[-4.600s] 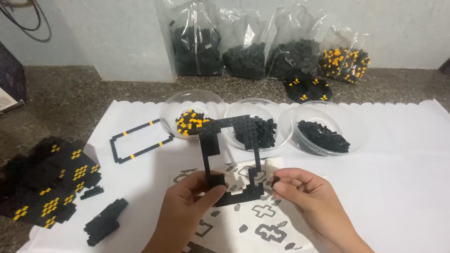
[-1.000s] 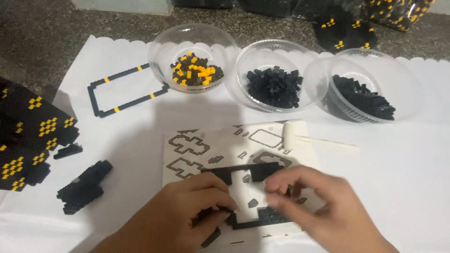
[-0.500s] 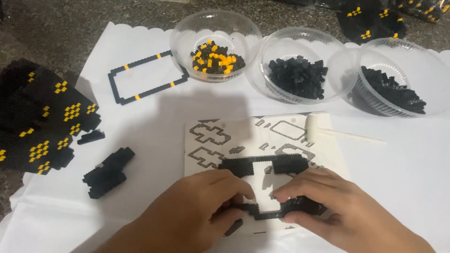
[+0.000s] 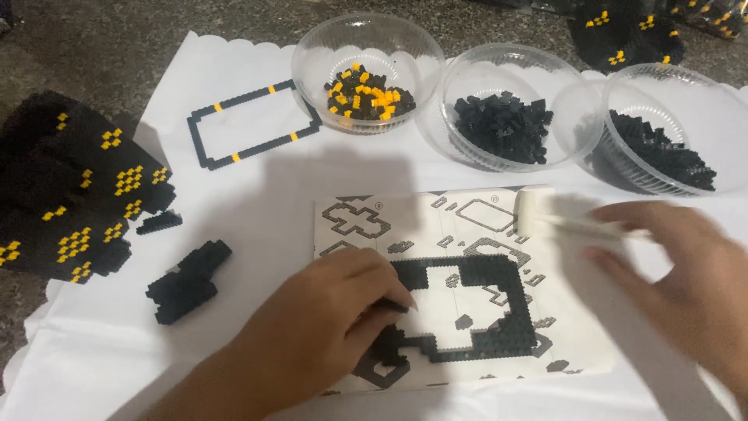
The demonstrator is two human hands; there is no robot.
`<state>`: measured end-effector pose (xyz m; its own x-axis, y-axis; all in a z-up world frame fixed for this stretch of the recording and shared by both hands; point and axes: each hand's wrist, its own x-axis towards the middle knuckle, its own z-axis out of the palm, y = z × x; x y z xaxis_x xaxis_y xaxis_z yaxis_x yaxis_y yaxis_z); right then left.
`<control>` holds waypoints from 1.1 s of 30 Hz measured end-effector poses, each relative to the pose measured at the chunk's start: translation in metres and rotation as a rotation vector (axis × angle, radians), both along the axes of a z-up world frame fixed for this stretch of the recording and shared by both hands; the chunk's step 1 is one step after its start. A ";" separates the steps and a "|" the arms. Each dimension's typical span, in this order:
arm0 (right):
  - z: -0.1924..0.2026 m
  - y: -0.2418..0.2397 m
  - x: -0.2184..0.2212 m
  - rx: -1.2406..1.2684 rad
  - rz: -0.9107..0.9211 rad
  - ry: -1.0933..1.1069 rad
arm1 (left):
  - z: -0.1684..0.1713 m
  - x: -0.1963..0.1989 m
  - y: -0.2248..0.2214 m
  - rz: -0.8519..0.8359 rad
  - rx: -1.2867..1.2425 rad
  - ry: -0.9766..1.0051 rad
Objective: Assembling a 3D interlocking block puzzle by attaching small pieces to a frame and using a plastic hammer.
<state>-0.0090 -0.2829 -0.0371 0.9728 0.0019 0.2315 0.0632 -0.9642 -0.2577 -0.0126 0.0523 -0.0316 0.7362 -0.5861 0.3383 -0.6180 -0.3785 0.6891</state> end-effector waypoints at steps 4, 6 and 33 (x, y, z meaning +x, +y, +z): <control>0.003 -0.020 0.012 -0.126 -0.175 0.256 | -0.003 0.006 0.003 -0.037 0.045 -0.062; 0.003 -0.020 0.013 0.025 -0.247 0.353 | -0.007 0.007 0.003 -0.029 0.061 -0.045; 0.002 -0.010 -0.016 0.901 0.267 0.866 | -0.015 0.010 0.005 0.041 0.118 -0.052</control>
<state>-0.0247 -0.2928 -0.0349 0.7996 0.3937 -0.4535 -0.2882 -0.4109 -0.8649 -0.0024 0.0571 -0.0469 0.7435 -0.5938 0.3077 -0.6343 -0.4804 0.6057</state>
